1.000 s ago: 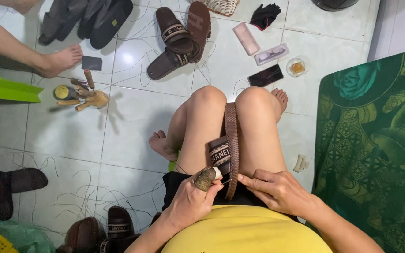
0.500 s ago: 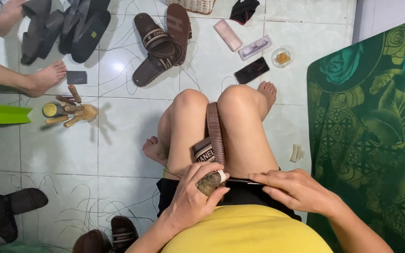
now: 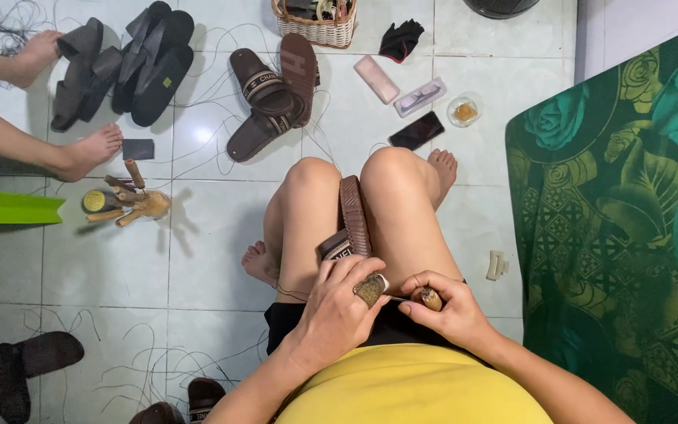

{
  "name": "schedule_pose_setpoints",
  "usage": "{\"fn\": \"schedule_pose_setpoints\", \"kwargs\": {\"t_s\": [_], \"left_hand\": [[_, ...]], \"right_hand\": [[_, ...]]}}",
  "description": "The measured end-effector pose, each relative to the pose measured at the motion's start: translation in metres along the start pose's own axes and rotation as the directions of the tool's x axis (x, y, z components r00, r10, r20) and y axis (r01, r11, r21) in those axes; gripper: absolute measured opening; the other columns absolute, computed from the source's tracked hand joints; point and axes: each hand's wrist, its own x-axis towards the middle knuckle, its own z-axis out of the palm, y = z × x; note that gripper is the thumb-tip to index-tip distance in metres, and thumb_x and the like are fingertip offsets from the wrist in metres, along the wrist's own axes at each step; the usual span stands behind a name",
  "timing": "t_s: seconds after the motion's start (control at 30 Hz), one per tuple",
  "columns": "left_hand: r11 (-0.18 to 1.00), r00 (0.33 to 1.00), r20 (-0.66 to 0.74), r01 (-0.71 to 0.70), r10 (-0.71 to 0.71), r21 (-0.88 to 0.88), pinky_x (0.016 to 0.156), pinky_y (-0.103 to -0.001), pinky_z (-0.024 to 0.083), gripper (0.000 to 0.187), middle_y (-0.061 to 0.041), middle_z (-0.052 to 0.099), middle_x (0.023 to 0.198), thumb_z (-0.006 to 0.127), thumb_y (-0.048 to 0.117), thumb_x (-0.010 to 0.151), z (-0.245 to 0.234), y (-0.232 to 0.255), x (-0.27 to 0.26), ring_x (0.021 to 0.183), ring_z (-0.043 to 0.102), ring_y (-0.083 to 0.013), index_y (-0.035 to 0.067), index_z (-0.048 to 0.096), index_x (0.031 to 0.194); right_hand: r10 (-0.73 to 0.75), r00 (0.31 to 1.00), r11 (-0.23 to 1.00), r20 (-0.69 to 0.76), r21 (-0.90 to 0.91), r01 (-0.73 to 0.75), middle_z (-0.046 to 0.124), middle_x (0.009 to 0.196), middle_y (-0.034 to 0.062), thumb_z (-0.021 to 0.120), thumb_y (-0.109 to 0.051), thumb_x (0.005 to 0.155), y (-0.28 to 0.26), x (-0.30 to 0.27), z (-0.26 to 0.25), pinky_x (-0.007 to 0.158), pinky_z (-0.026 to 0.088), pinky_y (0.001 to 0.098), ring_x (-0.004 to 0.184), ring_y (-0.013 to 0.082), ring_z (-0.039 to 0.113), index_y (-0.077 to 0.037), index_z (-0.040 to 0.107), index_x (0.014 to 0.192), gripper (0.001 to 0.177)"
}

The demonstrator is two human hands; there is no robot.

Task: Hand-sewing the strap of a sandal using a specialized tool and thread while sitting on the floor.

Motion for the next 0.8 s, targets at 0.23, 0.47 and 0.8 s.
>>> {"fn": "schedule_pose_setpoints", "kwargs": {"t_s": [0.23,0.47,0.8], "left_hand": [[0.999,0.997,0.080,-0.003,-0.001,0.043,0.079,-0.045,0.038,0.030,-0.012,0.061,0.113,0.068,0.013,0.084,0.000,0.002,0.001,0.104,0.054,-0.0314,-0.002,0.061,0.059],[0.999,0.998,0.064,0.028,-0.030,0.042,0.079,-0.046,0.039,0.021,-0.011,0.060,0.115,0.070,0.014,0.082,0.005,-0.001,-0.001,0.105,0.053,-0.0308,-0.003,0.062,0.072],[0.994,0.995,-0.001,0.096,-0.096,-0.057,0.082,-0.044,0.039,0.015,-0.007,0.062,0.113,0.066,0.014,0.083,0.004,0.002,-0.004,0.103,0.054,-0.0289,-0.001,0.064,0.086]], "right_hand": [[0.183,0.983,0.975,0.015,0.123,-0.184,0.059,0.062,0.0002,0.074,-0.008,0.077,-0.014,0.001,0.002,0.050,0.042,0.0216,0.053,0.0080,0.049,-0.005,0.070,0.081,0.006],[0.066,0.998,0.971,-0.017,0.231,-0.060,0.057,0.067,0.0020,0.071,-0.007,0.079,-0.019,0.007,0.003,0.030,0.042,0.0203,0.045,0.0075,0.045,-0.005,0.066,0.089,0.012],[0.159,0.987,0.958,0.029,0.238,-0.161,0.051,0.045,0.0021,0.071,-0.011,0.081,-0.029,0.011,0.017,0.029,0.033,0.0218,0.031,0.0093,0.040,-0.004,0.068,0.084,0.007]]}}
